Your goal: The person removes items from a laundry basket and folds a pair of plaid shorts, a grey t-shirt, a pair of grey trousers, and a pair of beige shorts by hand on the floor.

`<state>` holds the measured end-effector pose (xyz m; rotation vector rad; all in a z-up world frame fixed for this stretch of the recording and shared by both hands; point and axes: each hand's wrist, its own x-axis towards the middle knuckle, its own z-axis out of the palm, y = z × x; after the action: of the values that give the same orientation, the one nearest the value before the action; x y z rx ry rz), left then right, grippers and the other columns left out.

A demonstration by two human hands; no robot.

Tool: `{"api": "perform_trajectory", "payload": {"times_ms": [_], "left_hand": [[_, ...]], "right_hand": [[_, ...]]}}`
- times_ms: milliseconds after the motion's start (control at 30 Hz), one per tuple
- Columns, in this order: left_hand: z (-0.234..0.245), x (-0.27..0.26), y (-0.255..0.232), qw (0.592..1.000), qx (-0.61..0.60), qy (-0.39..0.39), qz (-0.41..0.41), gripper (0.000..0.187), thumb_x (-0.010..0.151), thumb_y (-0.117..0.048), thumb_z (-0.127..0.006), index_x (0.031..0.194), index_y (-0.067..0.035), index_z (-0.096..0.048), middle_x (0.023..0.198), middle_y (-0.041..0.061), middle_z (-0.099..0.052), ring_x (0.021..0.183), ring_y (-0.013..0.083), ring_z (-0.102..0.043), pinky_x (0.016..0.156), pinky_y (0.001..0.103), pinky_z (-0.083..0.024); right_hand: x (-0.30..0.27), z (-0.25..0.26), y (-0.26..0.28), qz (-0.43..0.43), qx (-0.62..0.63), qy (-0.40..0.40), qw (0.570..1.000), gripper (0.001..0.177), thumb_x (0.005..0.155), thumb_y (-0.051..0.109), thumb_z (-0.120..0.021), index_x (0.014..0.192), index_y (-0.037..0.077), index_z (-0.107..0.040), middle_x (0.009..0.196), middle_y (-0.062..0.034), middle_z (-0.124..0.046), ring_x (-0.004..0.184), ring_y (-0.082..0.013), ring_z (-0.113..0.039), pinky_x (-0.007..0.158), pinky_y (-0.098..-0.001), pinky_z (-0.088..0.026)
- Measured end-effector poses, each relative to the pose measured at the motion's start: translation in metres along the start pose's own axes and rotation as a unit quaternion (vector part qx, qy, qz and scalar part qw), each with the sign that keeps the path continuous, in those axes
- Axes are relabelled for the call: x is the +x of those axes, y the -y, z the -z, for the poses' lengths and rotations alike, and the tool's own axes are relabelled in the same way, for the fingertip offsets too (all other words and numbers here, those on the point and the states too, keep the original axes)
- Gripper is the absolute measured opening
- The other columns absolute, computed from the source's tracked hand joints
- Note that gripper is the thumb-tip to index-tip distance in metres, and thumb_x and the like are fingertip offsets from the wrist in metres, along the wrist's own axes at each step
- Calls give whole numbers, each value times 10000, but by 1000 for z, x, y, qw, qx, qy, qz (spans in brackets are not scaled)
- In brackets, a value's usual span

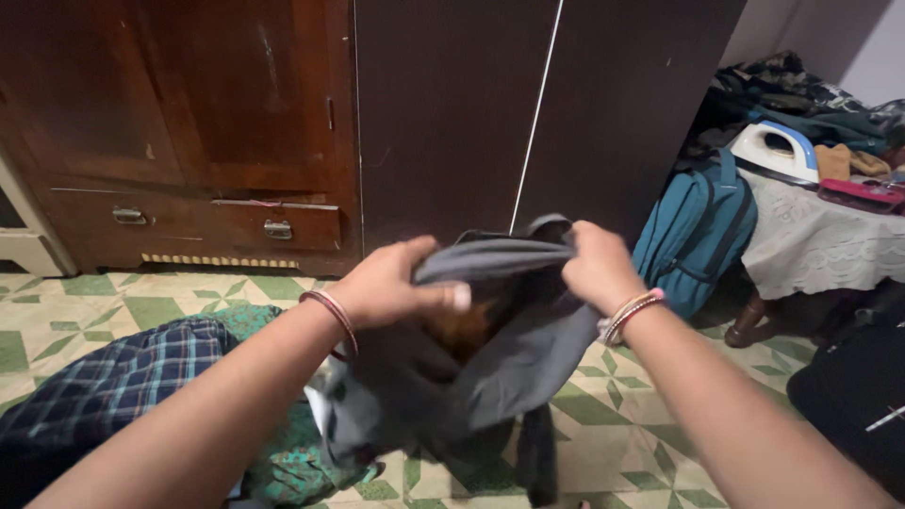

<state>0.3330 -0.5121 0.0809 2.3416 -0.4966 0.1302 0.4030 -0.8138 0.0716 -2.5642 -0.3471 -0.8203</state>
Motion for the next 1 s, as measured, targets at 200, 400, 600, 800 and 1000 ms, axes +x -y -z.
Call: {"api": "perform_trajectory", "payload": {"times_ms": [200,400,600,800,1000], "left_hand": [[-3,7,28,961,258,-42,90,301,832,-111,-636,1104,-142,-762,1118,180,-720,1098,365,-680,980,448,-533],[-12,19,54,988,-88,-117,54,336,839,-130,-621,1151,-92,-740,1095,171,-785,1069,285,-743,950,372,-553],[-27,-2,40,978,186,69,73,470,801,-372,-833,1137,-53,-754,1087,209,-750,1060,315,-723,958,390,-548],[-39,16,83,982,127,-107,86,333,821,-187,-651,1119,-124,-786,1028,192,-752,967,338,-730,866,435,-562],[-47,21,65,987,-134,1,84,454,820,-412,-744,1089,-47,-750,967,131,-809,946,228,-749,853,347,-573]], "right_hand": [[-13,-4,10,-46,419,151,894,514,721,62,-559,1224,52,-667,1033,-61,-756,944,-174,-696,868,-339,-534],[-39,-8,15,4,-183,312,932,498,812,450,-799,1061,21,-758,985,-160,-738,982,-287,-706,916,-385,-546],[-33,-22,-25,-64,219,154,961,462,757,12,-501,1166,49,-712,959,-144,-794,934,-208,-756,853,-325,-548],[-49,-23,9,-120,389,251,878,309,813,91,-765,1108,33,-694,1115,-155,-746,1025,-227,-688,912,-290,-528],[-57,-61,-16,-50,-158,252,954,266,793,135,-673,1037,50,-741,1032,-205,-729,1019,-366,-692,946,-432,-536]]}}
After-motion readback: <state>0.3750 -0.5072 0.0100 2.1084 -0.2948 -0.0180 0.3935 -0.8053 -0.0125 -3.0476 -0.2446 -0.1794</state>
